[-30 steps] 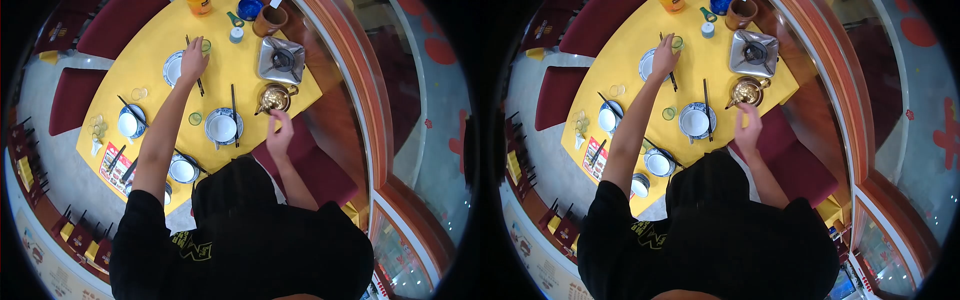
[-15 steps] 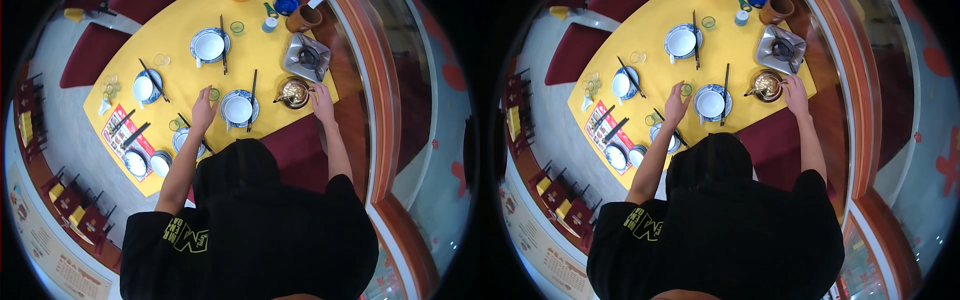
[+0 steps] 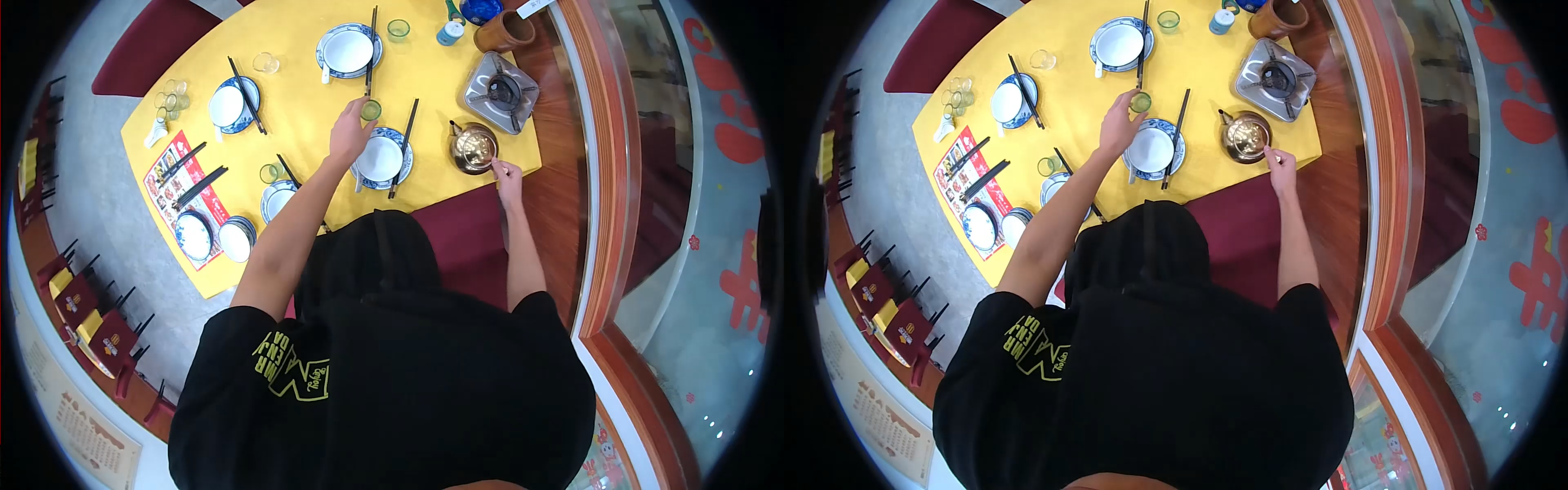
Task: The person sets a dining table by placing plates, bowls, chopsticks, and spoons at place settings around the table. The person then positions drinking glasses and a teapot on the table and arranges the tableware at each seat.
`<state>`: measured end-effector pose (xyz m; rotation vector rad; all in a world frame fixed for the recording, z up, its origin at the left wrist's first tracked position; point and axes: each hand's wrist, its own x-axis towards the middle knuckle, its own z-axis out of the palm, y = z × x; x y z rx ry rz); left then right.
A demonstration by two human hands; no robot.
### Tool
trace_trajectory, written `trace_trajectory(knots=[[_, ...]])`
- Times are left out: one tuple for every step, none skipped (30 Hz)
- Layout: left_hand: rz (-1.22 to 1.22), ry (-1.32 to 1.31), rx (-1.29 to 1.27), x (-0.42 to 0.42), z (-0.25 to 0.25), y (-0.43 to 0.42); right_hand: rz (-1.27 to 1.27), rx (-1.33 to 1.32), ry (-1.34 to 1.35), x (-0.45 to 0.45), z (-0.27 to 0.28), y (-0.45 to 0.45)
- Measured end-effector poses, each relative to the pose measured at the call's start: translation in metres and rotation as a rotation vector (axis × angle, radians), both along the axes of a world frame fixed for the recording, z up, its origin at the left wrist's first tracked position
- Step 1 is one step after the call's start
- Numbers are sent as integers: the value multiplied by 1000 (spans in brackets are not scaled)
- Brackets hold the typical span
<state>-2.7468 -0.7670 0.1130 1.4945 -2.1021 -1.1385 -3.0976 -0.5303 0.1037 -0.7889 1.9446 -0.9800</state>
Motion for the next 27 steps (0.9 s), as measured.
trace_trajectory(knots=[[1, 3, 1, -5, 0, 3, -68, -25, -18, 8, -5, 4], [-2, -25, -8, -10, 1, 5, -123, -48, -37, 14, -9, 6], [-7, -54, -16, -15, 2, 7, -125, -48, -37, 19, -9, 6], [-9, -54, -15, -21, 3, 9, -168, -77, -53, 24, -9, 7], [-12, -48, 15, -27, 5, 11, -214, -107, -69, 31, -9, 8], [-15, -41, 45, -33, 5, 14, -253, -91, -65, 39, 0, 5], [-20, -40, 46, -38, 4, 14, -259, -90, -63, 44, 3, 4], [-34, -25, 38, -44, 3, 14, -277, -91, -41, 49, 7, 3], [-45, -10, 31, -50, 2, 15, -292, -92, -17, 52, 10, 3], [-45, -7, 35, -54, 1, 15, -288, -106, -17, 54, 13, 3], [-43, 3, -36, -56, 0, 17, -287, -102, -15, 55, 17, 3], [-41, 12, -109, -59, 2, 17, -279, -107, 7, 57, 21, 2], [-38, 12, -109, -62, 16, 21, -270, -114, 29, 59, 22, -1], [-48, 98, -193, -63, 31, 31, -248, -136, 71, 63, 24, -4], [-59, 184, -277, -65, 47, 45, -249, -136, 70, 67, 28, -7], [-118, 191, -279, -66, 54, 62, -232, -141, 94, 71, 35, -13], [-120, 190, -280, -68, 65, 75, -216, -145, 118, 75, 40, -17], [-216, 208, -278, -68, 76, 85, -216, -144, 118, 79, 42, -21], [-310, 227, -275, -68, 82, 94, -202, -139, 103, 81, 42, -24], [-304, 228, -274, -66, 83, 101, -184, -133, 89, 83, 43, -27], [-329, 195, -275, -65, 81, 110, -176, -131, 91, 86, 46, -31], [-353, 162, -277, -64, 78, 115, -178, -125, 77, 90, 48, -35], [-346, 162, -277, -63, 75, 120, -181, -120, 63, 94, 50, -40], [-336, 142, -262, -63, 73, 122, -171, -118, 84, 96, 48, -43], [-327, 122, -245, -62, 70, 125, -166, -117, 84, 97, 46, -46], [-322, 123, -243, -61, 68, 127, -153, -108, 112, 99, 45, -47], [-319, 115, -222, -60, 66, 128, -141, -101, 140, 100, 43, -48]])
